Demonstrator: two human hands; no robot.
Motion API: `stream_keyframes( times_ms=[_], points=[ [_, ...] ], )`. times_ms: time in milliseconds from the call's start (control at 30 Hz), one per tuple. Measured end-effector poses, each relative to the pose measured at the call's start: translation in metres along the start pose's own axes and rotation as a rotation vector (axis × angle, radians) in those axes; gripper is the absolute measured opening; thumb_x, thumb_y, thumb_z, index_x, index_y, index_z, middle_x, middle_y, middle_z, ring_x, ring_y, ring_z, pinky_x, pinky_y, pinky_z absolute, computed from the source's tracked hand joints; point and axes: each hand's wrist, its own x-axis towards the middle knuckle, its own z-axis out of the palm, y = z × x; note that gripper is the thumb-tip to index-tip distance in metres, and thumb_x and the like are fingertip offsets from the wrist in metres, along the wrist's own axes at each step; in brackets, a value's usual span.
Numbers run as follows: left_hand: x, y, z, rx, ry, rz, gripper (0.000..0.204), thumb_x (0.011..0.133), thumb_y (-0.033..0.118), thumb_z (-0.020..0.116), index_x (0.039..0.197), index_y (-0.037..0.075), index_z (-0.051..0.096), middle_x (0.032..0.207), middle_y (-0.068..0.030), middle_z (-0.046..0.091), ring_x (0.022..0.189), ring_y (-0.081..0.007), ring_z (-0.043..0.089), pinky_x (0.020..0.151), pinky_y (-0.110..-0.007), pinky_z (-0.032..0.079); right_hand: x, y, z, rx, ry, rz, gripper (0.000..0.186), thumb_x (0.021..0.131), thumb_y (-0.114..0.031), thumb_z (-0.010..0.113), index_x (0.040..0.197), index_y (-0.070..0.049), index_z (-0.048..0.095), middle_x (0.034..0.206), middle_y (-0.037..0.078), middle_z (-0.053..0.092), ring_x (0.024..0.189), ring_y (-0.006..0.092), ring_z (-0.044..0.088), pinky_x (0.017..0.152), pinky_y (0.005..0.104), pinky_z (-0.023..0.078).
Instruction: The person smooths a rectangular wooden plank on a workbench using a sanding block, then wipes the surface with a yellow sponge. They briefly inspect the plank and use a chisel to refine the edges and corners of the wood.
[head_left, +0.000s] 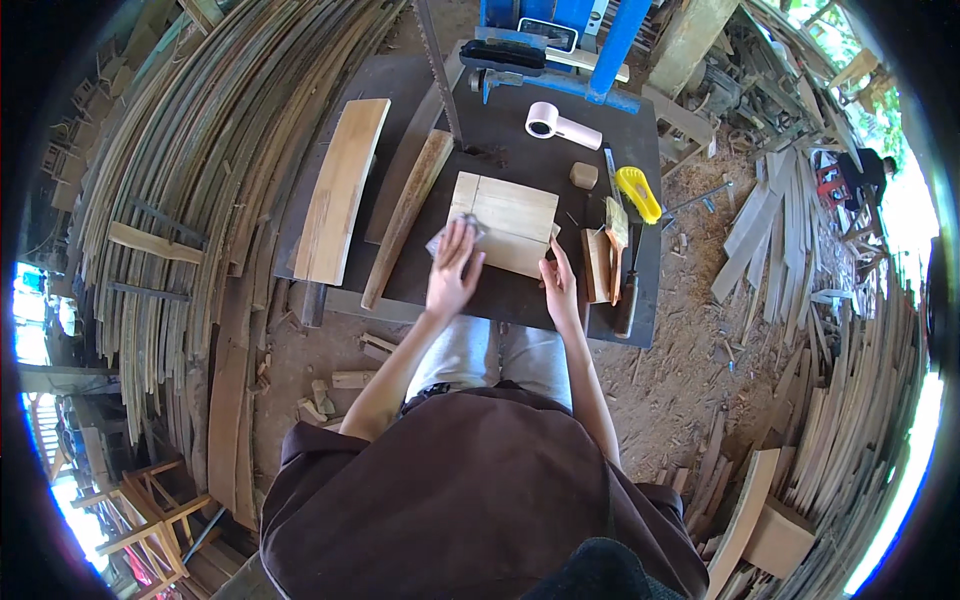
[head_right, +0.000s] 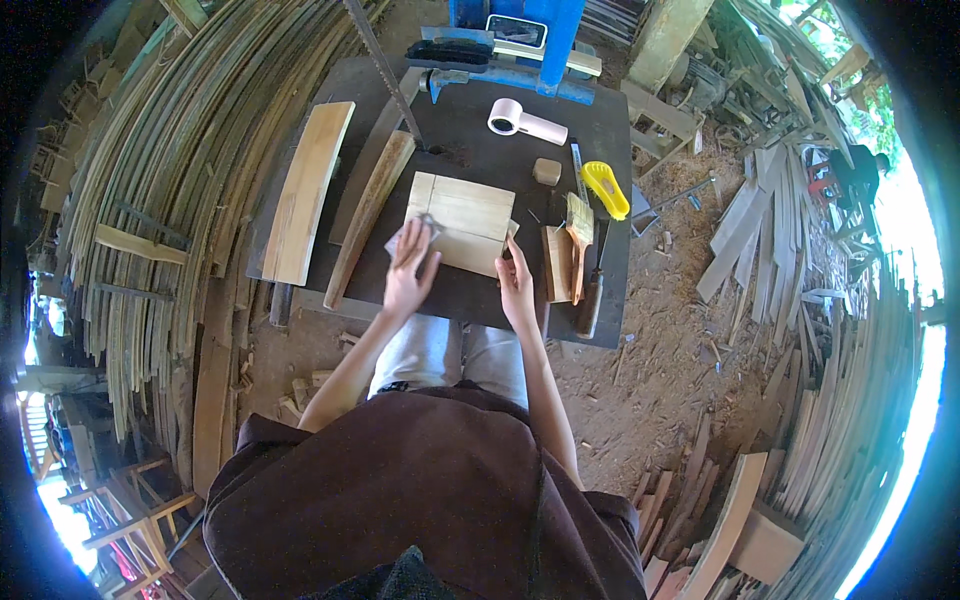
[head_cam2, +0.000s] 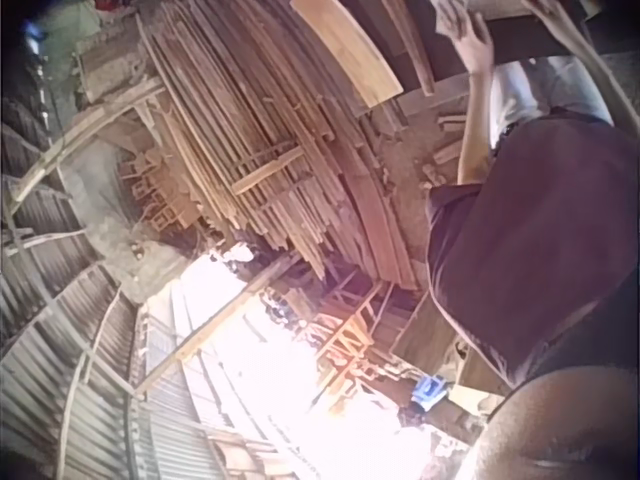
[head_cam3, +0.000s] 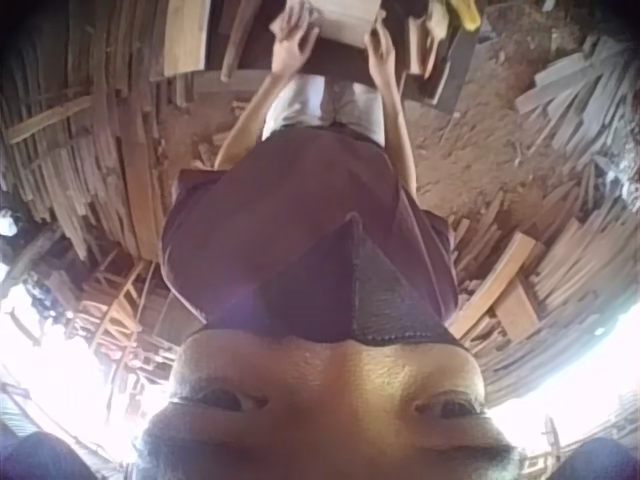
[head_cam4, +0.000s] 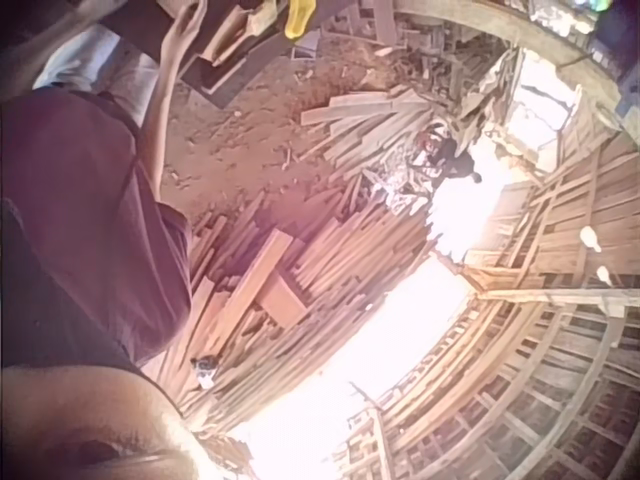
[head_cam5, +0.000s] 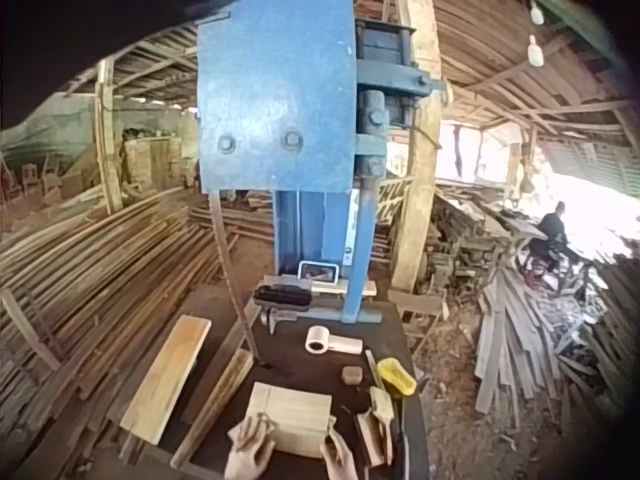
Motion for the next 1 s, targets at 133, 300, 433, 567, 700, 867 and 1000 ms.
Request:
stream_keyframes(
  times_ms=[133,300,433,567,700,867,1000],
  points=[
    [-0.006,0.037,0.032,-0.127,-0.174,0.112,0.058,0.090,0.009,0.066,0.144,0.006,0.046,0.152,-0.0169,0.041,0.142,-0.0335,0.036,0.115,-0.049,0.029,0.002,0.010,0.000,0.008,-0.002,-0.037,0.052,0.100,-0.015,0.057,0.150,-0.012,0.041,0.076,-0.004,0.050,0.068,0.0039,0.045,0.061,0.0212,0.042],
    [-0.003,0.030,0.022,-0.083,-0.199,0.186,0.053,0.087,0.006,0.068,0.138,0.004,0.052,0.147,-0.0154,0.046,0.137,-0.0334,0.043,0.113,-0.045,0.035,0.004,0.013,-0.002,0.034,-0.010,-0.051,0.052,0.099,-0.012,0.058,0.149,-0.012,0.041,0.077,-0.004,0.051,0.068,0.0041,0.046,0.062,0.0207,0.042],
    [-0.001,-0.017,-0.012,0.048,-0.097,0.154,0.049,0.090,0.012,0.066,0.137,0.004,0.054,0.146,-0.0164,0.047,0.134,-0.0353,0.046,0.109,-0.043,0.041,0.002,0.010,-0.001,0.047,0.006,-0.054,0.053,0.099,-0.014,0.059,0.149,-0.012,0.041,0.079,-0.003,0.052,0.069,0.0039,0.047,0.062,0.0205,0.043],
    [0.001,-0.010,-0.009,0.074,-0.061,0.015,0.058,0.092,0.014,0.065,0.145,0.004,0.043,0.152,-0.0188,0.039,0.141,-0.0384,0.036,0.113,-0.047,0.034,0.002,0.011,-0.002,0.043,0.002,-0.035,0.053,0.099,-0.015,0.059,0.149,-0.012,0.041,0.080,-0.003,0.053,0.069,0.0036,0.048,0.061,0.0208,0.044],
    [-0.005,0.027,0.026,-0.002,-0.165,0.106,0.064,0.091,0.013,0.064,0.149,0.005,0.037,0.156,-0.0180,0.032,0.144,-0.0359,0.031,0.117,-0.048,0.027,0.002,0.012,-0.001,0.032,-0.008,-0.068,0.053,0.099,-0.014,0.059,0.149,-0.012,0.042,0.080,-0.002,0.054,0.069,0.0044,0.048,0.061,0.0211,0.044],
    [-0.003,0.037,0.030,-0.040,-0.258,0.157,0.062,0.093,0.012,0.061,0.150,0.008,0.037,0.156,-0.0159,0.032,0.144,-0.0330,0.033,0.116,-0.047,0.028,0.003,0.014,-0.001,0.008,-0.006,-0.099,0.052,0.099,-0.014,0.059,0.148,-0.012,0.042,0.080,-0.001,0.055,0.068,0.0054,0.049,0.062,0.0214,0.045],
    [-0.003,0.008,0.003,0.091,-0.181,-0.004,0.061,0.098,0.021,0.054,0.152,0.005,0.031,0.158,-0.0176,0.028,0.146,-0.0338,0.026,0.118,-0.048,0.023,0.001,0.008,-0.002,0.006,-0.003,-0.052,0.052,0.099,-0.015,0.059,0.149,-0.013,0.042,0.079,-0.002,0.055,0.068,0.0047,0.049,0.063,0.0213,0.045]
  ],
)
